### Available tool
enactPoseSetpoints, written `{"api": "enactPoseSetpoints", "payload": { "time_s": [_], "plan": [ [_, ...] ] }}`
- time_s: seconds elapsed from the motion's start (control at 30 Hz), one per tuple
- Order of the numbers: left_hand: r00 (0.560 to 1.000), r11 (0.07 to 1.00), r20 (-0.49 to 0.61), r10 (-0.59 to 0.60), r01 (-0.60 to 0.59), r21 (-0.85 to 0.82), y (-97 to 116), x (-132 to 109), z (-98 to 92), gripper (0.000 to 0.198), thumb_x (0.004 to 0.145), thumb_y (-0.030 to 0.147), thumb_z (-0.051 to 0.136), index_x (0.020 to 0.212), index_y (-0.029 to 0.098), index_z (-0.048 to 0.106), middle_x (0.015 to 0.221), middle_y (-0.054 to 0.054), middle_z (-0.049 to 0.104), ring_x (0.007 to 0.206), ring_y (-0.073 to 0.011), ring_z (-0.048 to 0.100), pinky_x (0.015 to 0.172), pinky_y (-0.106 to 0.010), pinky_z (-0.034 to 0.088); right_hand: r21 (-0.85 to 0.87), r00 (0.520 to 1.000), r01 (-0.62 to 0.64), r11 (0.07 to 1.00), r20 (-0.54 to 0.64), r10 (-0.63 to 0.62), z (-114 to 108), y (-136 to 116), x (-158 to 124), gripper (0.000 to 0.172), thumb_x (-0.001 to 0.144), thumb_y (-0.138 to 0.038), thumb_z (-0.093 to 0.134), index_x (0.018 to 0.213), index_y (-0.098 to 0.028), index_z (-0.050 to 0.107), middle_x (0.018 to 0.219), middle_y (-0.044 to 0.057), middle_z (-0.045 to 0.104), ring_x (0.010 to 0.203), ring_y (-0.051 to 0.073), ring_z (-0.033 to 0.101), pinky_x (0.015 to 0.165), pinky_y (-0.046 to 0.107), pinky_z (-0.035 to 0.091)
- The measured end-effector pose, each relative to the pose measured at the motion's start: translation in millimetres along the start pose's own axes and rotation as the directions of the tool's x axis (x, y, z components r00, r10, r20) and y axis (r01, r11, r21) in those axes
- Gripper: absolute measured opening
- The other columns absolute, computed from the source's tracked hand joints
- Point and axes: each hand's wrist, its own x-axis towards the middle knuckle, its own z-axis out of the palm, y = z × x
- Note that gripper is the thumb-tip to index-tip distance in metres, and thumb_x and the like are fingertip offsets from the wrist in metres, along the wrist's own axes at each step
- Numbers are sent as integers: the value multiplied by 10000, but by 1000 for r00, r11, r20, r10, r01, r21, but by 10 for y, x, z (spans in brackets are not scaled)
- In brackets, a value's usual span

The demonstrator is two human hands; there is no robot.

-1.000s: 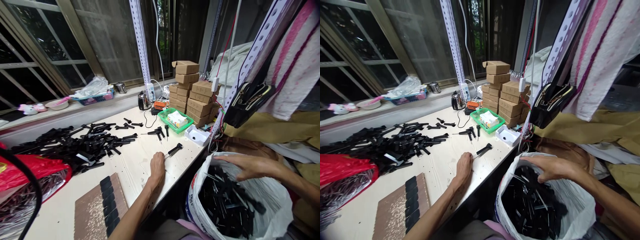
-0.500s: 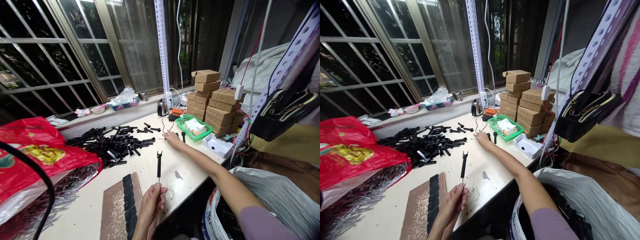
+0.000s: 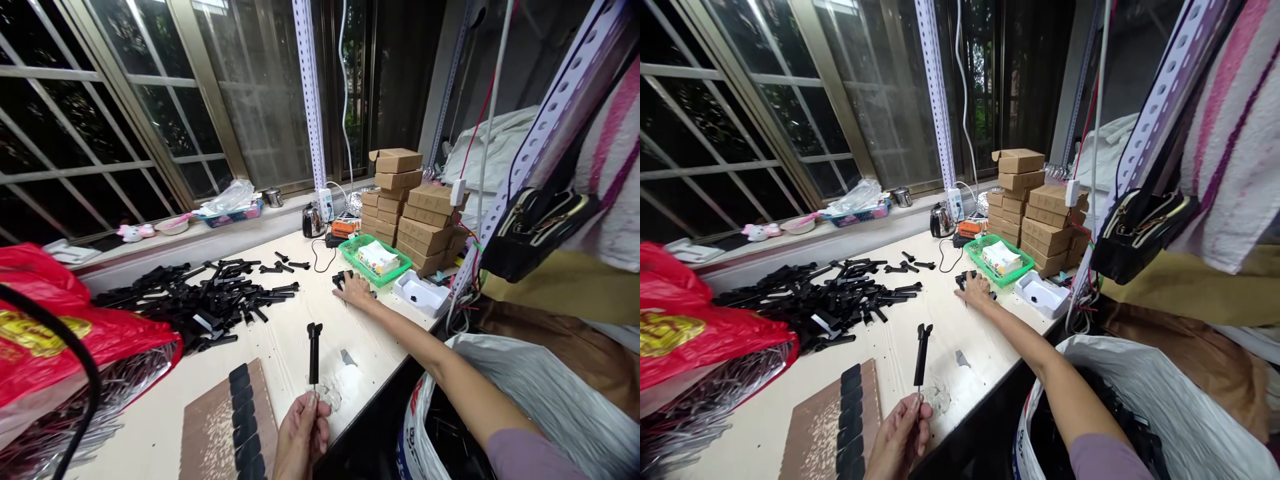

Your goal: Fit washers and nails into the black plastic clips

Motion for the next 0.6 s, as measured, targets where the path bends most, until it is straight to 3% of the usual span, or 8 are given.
{"api": "enactPoseSetpoints", "payload": {
  "time_s": [0.17, 0.3, 0.5, 0.6],
  "plan": [
    [993, 995, -67, 94, -93, 17, 66, -77, 75, 439, 649, 542, 718, 764, 149, 559, 641, -10, 621, 395, -37, 418, 371, -150, 301, 48, 999, 20, 999, 41, -22, 39, -194, -21, 430, 854, -347, 511, 1201, -108, 426, 1136, 213, 513, 1040, 304, 539, 832, 382, 416],
    [982, 982, -87, 170, -162, 95, 206, -245, 157, 403, 688, 504, 699, 795, 140, 562, 601, 5, 600, 415, -47, 428, 393, -154, 332, 85, 994, 79, 993, 66, -85, -57, -119, -133, 433, 821, -263, 524, 1210, -123, 397, 1107, 191, 532, 981, 293, 569, 801, 372, 427],
    [983, 969, 80, 164, -175, 174, 208, -461, 513, 383, 733, 487, 657, 834, 133, 551, 640, -4, 611, 426, -57, 436, 397, -168, 343, 130, 986, 147, 981, 62, -156, -450, 344, -551, 434, 831, -202, 468, 1246, -171, 347, 1144, 126, 532, 1017, 244, 537, 854, 356, 403],
    [969, 966, 228, 96, -145, 213, 70, -586, 773, 374, 763, 498, 618, 839, 140, 543, 634, -5, 609, 425, -66, 436, 376, -168, 343, 258, 977, 211, 943, -76, -198, -801, 770, -919, 511, 810, -243, 460, 1291, -159, 308, 1124, 94, 547, 970, 215, 528, 835, 335, 411]
  ]
}}
